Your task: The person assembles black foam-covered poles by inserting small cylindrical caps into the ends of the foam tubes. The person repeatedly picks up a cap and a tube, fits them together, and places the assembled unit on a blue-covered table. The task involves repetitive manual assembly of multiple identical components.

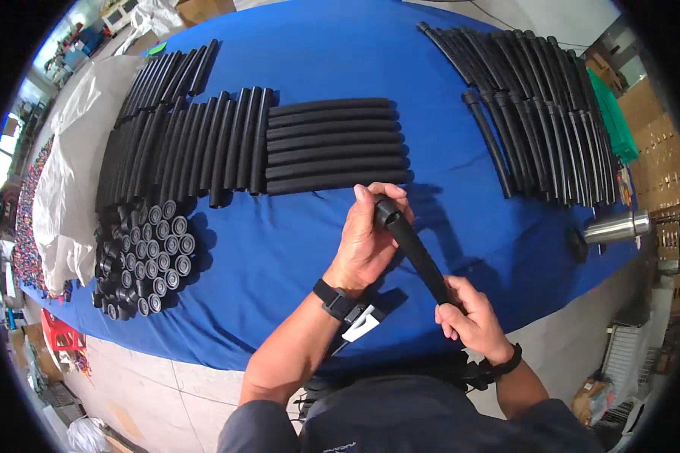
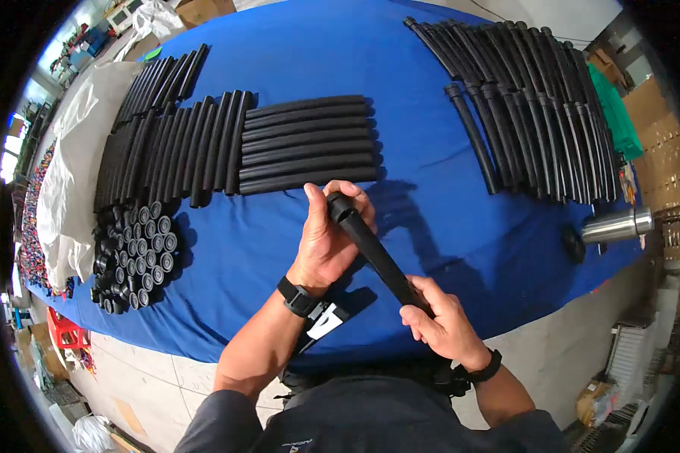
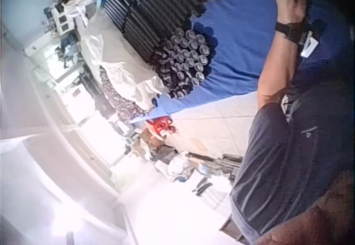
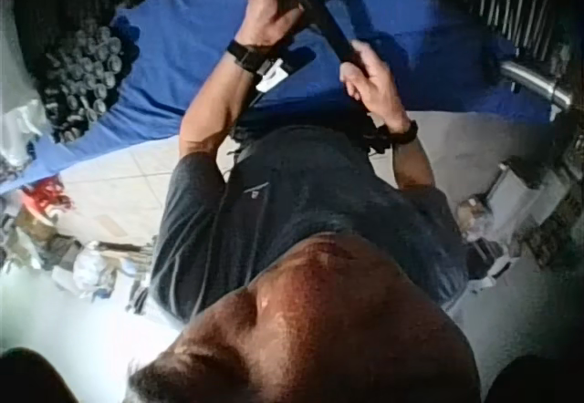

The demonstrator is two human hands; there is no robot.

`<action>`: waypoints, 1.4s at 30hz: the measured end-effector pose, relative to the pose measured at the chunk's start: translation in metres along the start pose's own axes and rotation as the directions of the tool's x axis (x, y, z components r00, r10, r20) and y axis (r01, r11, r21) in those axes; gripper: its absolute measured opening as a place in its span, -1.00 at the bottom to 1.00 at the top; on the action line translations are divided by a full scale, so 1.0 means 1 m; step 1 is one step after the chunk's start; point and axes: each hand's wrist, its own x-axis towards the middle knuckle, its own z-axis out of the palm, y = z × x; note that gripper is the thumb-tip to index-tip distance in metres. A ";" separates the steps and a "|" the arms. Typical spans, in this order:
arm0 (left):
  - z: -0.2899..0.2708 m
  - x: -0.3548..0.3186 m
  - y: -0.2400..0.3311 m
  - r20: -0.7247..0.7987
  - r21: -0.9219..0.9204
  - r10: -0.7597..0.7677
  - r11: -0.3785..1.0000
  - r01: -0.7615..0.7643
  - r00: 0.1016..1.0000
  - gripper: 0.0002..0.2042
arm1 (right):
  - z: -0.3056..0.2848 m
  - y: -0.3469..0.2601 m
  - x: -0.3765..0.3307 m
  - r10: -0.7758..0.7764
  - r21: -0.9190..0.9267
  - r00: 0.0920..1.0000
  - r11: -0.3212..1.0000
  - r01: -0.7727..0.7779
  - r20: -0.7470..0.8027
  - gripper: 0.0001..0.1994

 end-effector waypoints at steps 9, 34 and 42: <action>-0.002 -0.009 0.020 -0.288 -0.057 0.065 0.995 -0.085 0.955 -0.46 | 0.024 -0.007 0.018 -0.219 -0.347 0.975 0.917 0.197 -0.024 -0.45; -0.002 -0.014 0.021 -0.412 0.196 0.251 0.963 -0.184 0.876 -0.51 | 0.034 -0.010 0.023 0.035 -0.178 0.998 0.984 -0.026 0.051 -0.44; -0.001 -0.007 0.032 -0.391 -0.025 0.086 0.994 -0.104 0.916 -0.26 | 0.006 -0.001 0.015 -0.325 -0.502 0.945 0.815 0.288 0.013 -0.42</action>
